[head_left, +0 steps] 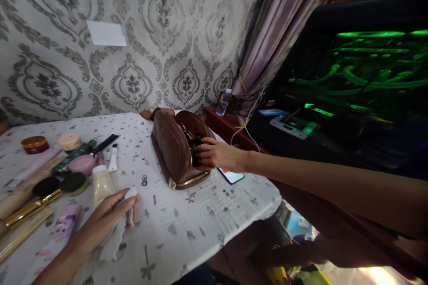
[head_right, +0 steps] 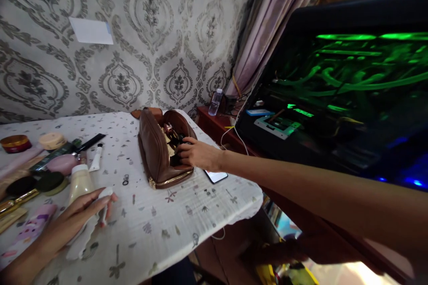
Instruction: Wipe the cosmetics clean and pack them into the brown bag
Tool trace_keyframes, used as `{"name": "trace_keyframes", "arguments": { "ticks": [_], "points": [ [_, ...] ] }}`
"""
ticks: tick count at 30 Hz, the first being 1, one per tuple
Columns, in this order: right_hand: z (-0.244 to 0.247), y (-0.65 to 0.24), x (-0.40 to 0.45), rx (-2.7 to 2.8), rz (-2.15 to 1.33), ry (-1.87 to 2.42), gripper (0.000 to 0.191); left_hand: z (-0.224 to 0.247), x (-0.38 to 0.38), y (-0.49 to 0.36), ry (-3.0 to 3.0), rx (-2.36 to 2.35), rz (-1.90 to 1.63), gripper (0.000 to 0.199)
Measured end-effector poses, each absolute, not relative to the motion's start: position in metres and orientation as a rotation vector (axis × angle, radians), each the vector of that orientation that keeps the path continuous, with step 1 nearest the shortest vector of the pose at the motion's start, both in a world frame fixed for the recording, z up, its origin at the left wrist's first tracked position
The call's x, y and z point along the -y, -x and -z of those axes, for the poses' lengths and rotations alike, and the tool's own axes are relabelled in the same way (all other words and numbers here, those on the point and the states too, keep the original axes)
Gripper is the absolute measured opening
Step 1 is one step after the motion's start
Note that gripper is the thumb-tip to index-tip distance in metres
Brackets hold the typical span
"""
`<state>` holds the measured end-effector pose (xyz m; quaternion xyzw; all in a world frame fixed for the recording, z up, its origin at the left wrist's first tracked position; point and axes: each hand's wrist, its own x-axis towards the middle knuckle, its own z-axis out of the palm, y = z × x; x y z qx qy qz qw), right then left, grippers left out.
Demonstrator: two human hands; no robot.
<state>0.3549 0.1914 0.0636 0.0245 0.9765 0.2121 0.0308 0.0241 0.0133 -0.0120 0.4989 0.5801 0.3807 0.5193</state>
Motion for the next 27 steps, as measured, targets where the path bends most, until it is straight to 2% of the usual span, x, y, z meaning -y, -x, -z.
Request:
{"name": "trace_keyframes", "arguments": {
  "ticks": [4, 10, 14, 19, 21, 23, 25, 27],
  "points": [
    [-0.063, -0.351, -0.192, -3.011, -0.714, -0.068, 0.017, 0.013, -0.014, -0.023, -1.209, -1.375, -0.890, 0.053],
    [-0.092, -0.345, -0.176, -2.953, -0.561, -0.072, 0.023, 0.009, -0.014, -0.024, -1.206, -1.403, -0.871, 0.055],
    [-0.112, -0.344, -0.174, -2.947, -0.507, -0.279, 0.020, 0.010, -0.013, -0.023, -1.249, -1.397, -0.860, 0.052],
    [-0.119, -0.337, -0.172, -2.809, -0.680, -0.596, 0.019, 0.010, -0.013, -0.023, -1.273, -1.393, -0.847, 0.051],
    [-0.118, -0.332, -0.171, -2.769, -0.789, -0.789, 0.024, 0.010, -0.013, -0.023, -1.280, -1.389, -0.845, 0.052],
    [-0.118, -0.327, -0.170, -2.713, -0.832, -0.976, 0.038, 0.009, -0.013, -0.024, -1.268, -1.386, -0.839, 0.054],
    [-0.118, -0.323, -0.171, -2.654, -0.789, -1.091, 0.046, 0.009, -0.014, -0.024, -1.248, -1.385, -0.837, 0.057],
    [-0.119, -0.321, -0.173, -2.604, -0.710, -1.158, 0.046, 0.008, -0.014, -0.025, -1.230, -1.388, -0.834, 0.060]
  ]
}}
